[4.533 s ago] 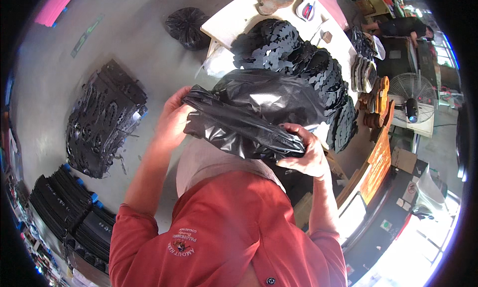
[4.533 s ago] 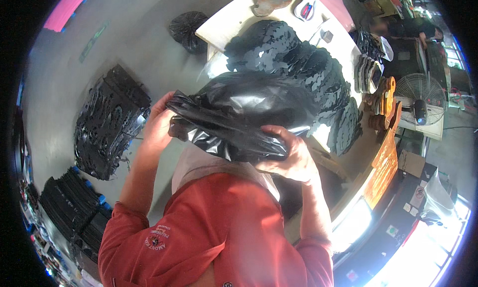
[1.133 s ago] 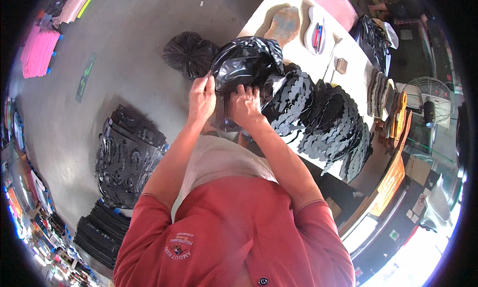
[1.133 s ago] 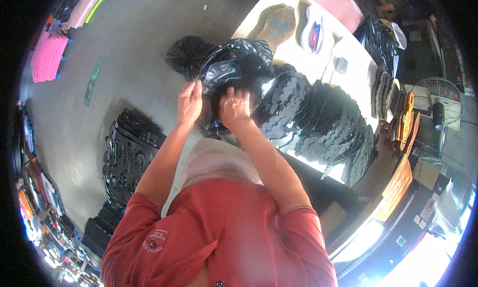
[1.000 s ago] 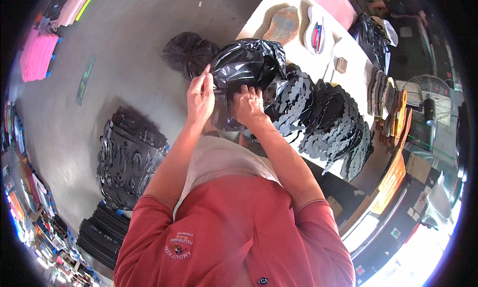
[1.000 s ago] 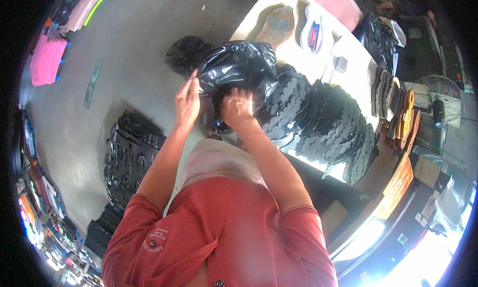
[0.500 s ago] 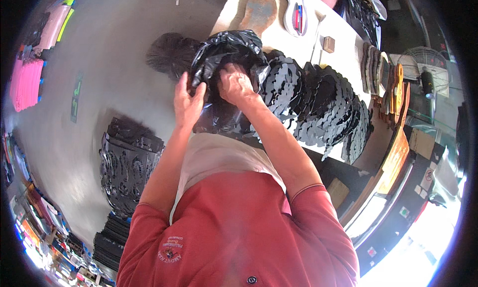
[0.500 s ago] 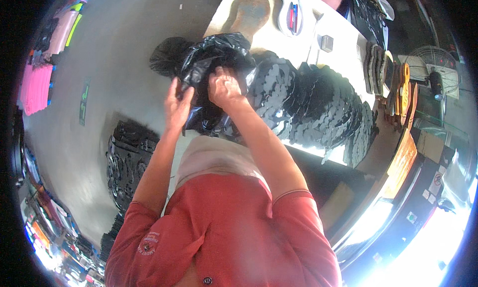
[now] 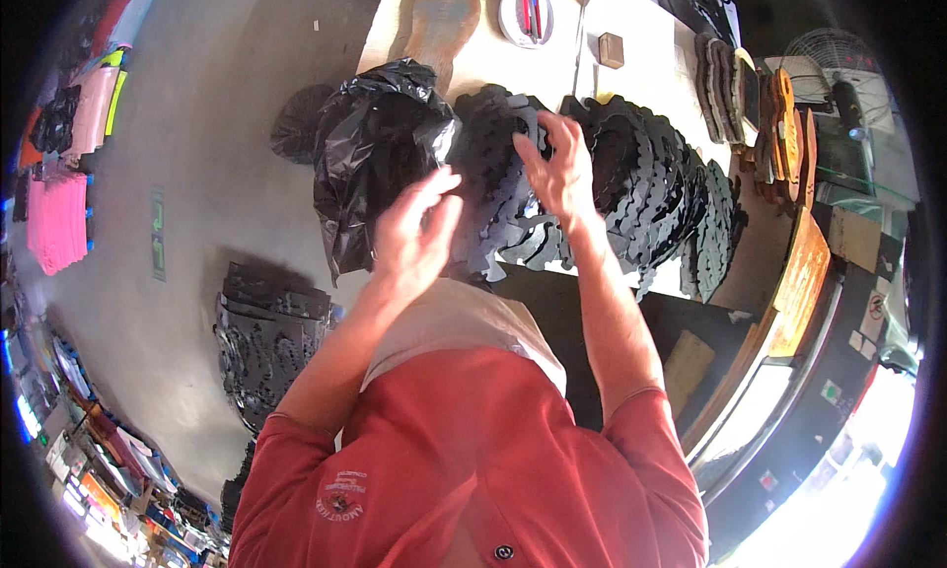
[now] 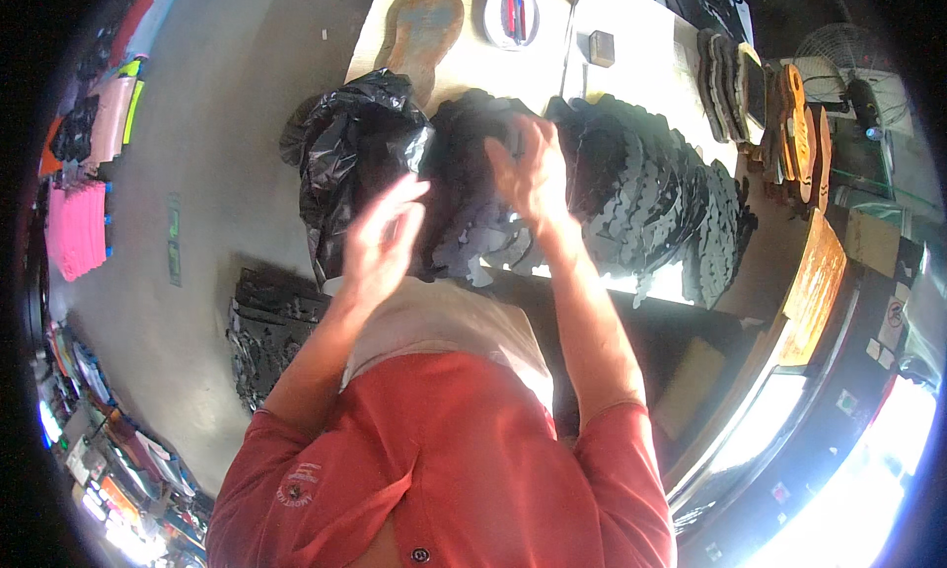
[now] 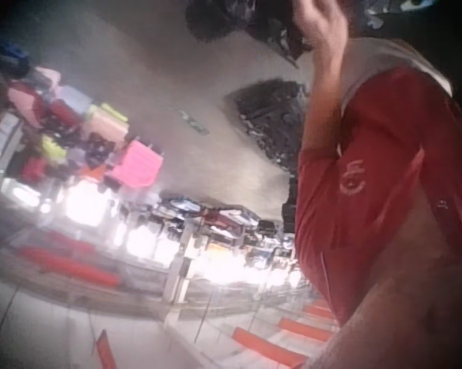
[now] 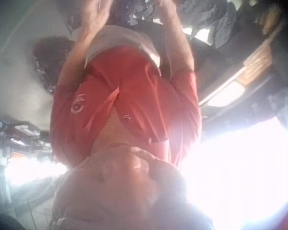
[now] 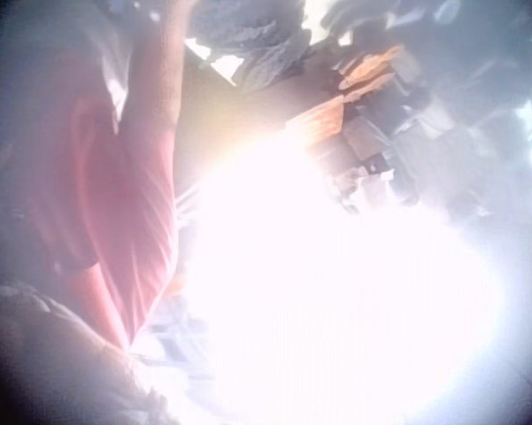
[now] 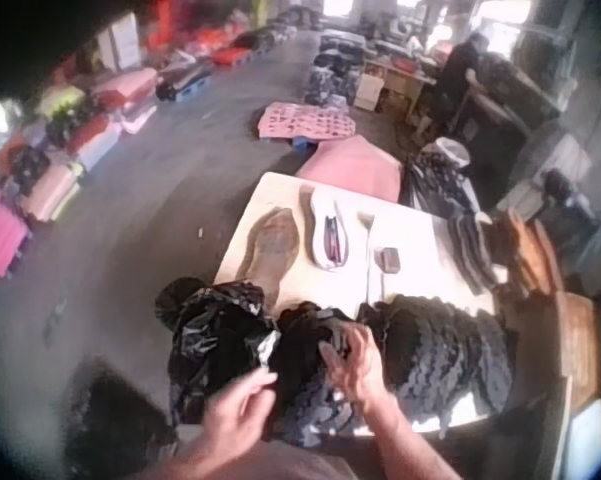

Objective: The person uses a die-cutting machine to press a patterned die into a black rubber sheet, then removes the cut pieces and excess material. They repeat the process with a new sheet, collect the cut pieces, and place them into a black plastic bag.

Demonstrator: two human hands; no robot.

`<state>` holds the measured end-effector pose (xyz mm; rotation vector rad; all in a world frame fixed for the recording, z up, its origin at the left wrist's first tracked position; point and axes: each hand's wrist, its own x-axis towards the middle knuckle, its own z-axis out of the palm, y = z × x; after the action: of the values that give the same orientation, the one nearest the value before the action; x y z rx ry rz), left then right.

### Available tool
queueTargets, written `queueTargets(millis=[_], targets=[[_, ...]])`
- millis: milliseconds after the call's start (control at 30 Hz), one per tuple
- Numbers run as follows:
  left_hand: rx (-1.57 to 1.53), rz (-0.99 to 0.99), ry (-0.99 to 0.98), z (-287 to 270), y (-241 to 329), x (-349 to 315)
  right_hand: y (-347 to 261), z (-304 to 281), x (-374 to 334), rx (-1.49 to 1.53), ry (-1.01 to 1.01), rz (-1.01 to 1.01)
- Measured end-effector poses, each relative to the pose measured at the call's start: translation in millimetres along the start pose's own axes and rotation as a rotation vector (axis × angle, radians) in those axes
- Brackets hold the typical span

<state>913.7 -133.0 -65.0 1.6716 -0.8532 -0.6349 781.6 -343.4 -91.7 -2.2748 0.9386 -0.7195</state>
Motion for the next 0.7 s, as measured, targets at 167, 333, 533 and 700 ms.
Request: queueTargets(millis=[167, 333, 533, 700], targets=[[0.410, -0.096, -0.064, 74.9, -22.8, 13.4, 41.0, 23.0, 65.6, -0.252, -0.462, 0.297], [0.422, -0.213, 0.106, 102.7, -43.1, 25.2, 42.2, 25.2, 90.4, -0.180, -0.584, 0.320], [0.549, -0.119, 0.172, 103.8, -55.4, 32.9, 36.4, 5.4, 92.7, 0.206, -0.543, 0.474], [0.545, -0.124, 0.156, 109.0, -58.5, 36.7, 37.5, -8.5, 93.7, 0.194, -0.733, 0.568]])
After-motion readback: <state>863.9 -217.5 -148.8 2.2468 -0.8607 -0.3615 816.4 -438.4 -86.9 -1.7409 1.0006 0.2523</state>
